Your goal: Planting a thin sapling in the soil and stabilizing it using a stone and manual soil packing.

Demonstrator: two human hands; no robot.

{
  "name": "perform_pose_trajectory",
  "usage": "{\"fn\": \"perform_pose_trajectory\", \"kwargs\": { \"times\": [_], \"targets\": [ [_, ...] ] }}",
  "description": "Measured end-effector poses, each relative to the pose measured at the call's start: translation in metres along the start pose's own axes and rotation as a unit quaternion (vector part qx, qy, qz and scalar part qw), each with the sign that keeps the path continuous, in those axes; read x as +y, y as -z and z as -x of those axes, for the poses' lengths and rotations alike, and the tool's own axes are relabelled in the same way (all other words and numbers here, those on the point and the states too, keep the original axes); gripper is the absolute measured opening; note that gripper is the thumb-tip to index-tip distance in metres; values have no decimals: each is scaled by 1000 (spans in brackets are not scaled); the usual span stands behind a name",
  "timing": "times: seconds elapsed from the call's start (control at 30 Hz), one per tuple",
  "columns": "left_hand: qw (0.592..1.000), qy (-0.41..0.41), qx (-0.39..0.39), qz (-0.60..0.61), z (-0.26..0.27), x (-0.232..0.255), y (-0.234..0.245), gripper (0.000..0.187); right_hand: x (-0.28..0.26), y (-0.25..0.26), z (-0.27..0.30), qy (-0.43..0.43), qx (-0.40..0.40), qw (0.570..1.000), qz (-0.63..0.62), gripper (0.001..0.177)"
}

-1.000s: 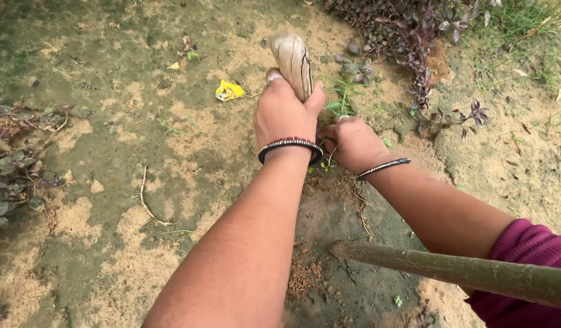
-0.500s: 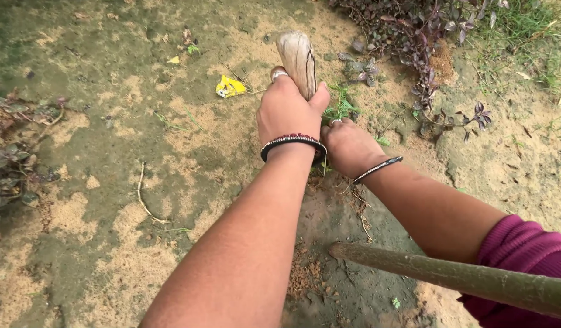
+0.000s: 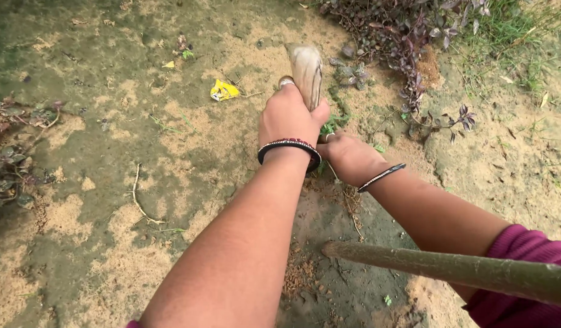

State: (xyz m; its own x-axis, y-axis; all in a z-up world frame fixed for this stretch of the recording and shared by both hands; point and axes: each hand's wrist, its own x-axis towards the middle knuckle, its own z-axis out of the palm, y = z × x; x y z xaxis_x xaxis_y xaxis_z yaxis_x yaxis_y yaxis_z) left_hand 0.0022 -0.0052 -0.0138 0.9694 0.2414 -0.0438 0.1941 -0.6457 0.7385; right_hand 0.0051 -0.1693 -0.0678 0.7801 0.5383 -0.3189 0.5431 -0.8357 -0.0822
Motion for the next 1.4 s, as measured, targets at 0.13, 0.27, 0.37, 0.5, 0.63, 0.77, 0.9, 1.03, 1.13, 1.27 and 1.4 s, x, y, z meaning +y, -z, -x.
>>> {"fn": "perform_pose_trajectory", "kwargs": {
  "times": [0.13,0.27,0.37,0.5,0.63,0.77,0.9,1.03,1.13,1.27,1.4],
  "targets": [
    [998,8,49,46,4,9,7,51,15,-32,-5,14,26,998,48,41],
    [1000,4,-16,18,0,12,1,51,24,-18,-2,-26,68,997,9,44],
    [999,-21,4,25,5,13,-6,53,46,-20,8,-78,94,992,-34,45],
    [999,-14,-27,14,3,15,-13,52,61,-16,9,-113,104,987,-53,42],
    [999,-7,-33,15,7,17,-11,51,41,-21,20,-99,80,987,-95,39],
    [999,-10,-39,4,4,16,-13,53,22,-30,21,-87,102,987,-84,43],
    [1000,-16,-25,8,9,19,-14,52,35,-41,24,-111,85,989,-53,39],
    [998,14,-26,54,13,31,-12,48,68,-27,36,-157,70,983,-70,38],
    [997,-13,5,69,13,42,-16,48,92,-18,46,-211,29,976,-39,39],
    [997,2,-55,56,21,48,-28,50,85,-14,54,-242,-17,969,-43,34],
    [996,-2,-89,29,25,42,-51,50,53,-22,48,-204,-20,977,-55,34]
  ]
}}
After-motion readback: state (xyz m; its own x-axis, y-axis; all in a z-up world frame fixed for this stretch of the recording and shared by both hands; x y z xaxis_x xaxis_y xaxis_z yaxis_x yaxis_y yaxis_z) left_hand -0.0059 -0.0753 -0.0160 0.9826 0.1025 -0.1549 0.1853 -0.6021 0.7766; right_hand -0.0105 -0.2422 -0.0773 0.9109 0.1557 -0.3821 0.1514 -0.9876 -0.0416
